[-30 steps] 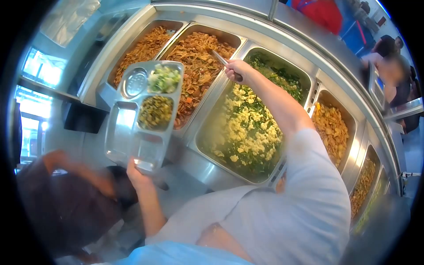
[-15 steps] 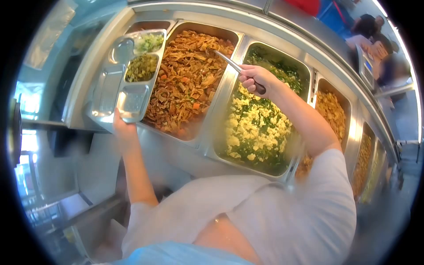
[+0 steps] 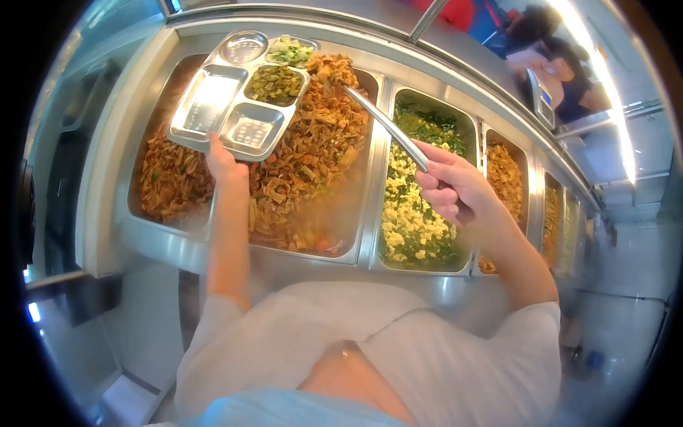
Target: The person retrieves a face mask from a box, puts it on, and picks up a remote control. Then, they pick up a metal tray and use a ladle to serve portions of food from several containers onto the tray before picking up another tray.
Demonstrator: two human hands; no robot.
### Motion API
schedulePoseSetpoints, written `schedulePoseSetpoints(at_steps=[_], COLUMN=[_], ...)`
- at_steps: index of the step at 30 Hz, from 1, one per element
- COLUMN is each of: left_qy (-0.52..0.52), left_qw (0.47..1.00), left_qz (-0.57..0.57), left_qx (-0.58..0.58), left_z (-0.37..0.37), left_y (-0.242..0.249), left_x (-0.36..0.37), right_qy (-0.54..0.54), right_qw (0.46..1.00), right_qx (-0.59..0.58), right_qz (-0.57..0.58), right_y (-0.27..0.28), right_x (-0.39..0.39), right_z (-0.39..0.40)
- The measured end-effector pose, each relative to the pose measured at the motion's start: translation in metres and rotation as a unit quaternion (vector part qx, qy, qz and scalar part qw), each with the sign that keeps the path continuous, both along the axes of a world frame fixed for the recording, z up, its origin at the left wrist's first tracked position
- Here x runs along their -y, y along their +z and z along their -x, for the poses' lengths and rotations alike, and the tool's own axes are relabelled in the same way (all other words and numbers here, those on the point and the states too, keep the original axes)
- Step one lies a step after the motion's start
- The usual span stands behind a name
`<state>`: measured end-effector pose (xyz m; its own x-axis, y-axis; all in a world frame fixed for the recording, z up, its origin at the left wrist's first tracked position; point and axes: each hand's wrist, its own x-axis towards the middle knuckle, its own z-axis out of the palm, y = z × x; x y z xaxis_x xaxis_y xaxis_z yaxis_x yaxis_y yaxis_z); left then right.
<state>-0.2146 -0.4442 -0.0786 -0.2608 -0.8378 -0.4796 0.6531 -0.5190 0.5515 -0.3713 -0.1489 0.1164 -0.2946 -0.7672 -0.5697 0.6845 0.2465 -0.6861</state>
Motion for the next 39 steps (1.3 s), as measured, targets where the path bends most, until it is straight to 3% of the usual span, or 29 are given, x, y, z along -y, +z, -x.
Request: schedulePoseSetpoints(at_steps=[3,7,9,13,15,18,20,22,23,27,30,33,35,39], left_qy=[-0.013,-0.032,-0.036,-0.040,-0.041,-0.057,-0.062,-0.068,-0.072,-0.101,-0.116,-0.129,-0.158,-0.185], left_qw=[0.999,0.999,0.999,0.999,0.998,0.998,0.998,0.997,0.997,0.993,0.989,0.986,0.983,0.977], left_qz=[0.011,-0.035,0.004,-0.009,-0.019,-0.016,-0.006,-0.003,-0.007,-0.004,0.022,0.032,0.043,0.075], left_qx=[-0.033,-0.002,-0.040,-0.026,-0.037,-0.020,-0.030,-0.033,-0.032,-0.063,-0.085,-0.103,-0.079,-0.075], left_z=[0.030,0.057,0.066,0.066,0.064,0.056,0.049,0.042,0.039,0.026,0.030,0.033,0.036,0.056], left_y=[-0.015,0.012,0.007,0.020,0.025,0.027,0.030,0.032,0.033,0.039,0.029,0.041,0.044,0.030], left_x=[0.011,0.003,0.003,-0.007,-0.008,-0.009,-0.012,-0.013,-0.013,-0.008,0.013,0.037,0.060,0.115], right_qy=[-0.013,0.003,0.018,0.092,0.129,0.112,0.128,0.180,0.209,0.166,0.147,0.049,-0.065,-0.245], right_qw=[1.000,1.000,0.999,0.959,0.851,0.683,0.587,0.511,0.444,0.397,0.447,0.743,0.879,0.920], right_qx=[0.013,-0.022,-0.033,-0.250,-0.505,-0.722,-0.798,-0.824,-0.850,-0.884,-0.864,-0.657,-0.467,-0.305], right_qz=[0.016,-0.022,-0.039,-0.098,-0.069,-0.008,-0.048,-0.165,-0.193,-0.182,-0.181,-0.119,-0.071,-0.016], right_y=[0.003,-0.012,-0.031,-0.063,-0.089,-0.110,-0.109,-0.103,-0.105,-0.098,-0.087,-0.082,-0.067,-0.058], right_x=[0.004,0.011,0.008,0.001,-0.007,-0.012,-0.015,-0.024,-0.027,-0.024,-0.009,0.013,0.036,0.065], right_z=[-0.022,-0.049,-0.059,-0.086,-0.094,-0.098,-0.100,-0.103,-0.098,-0.094,-0.108,-0.135,-0.158,-0.180])
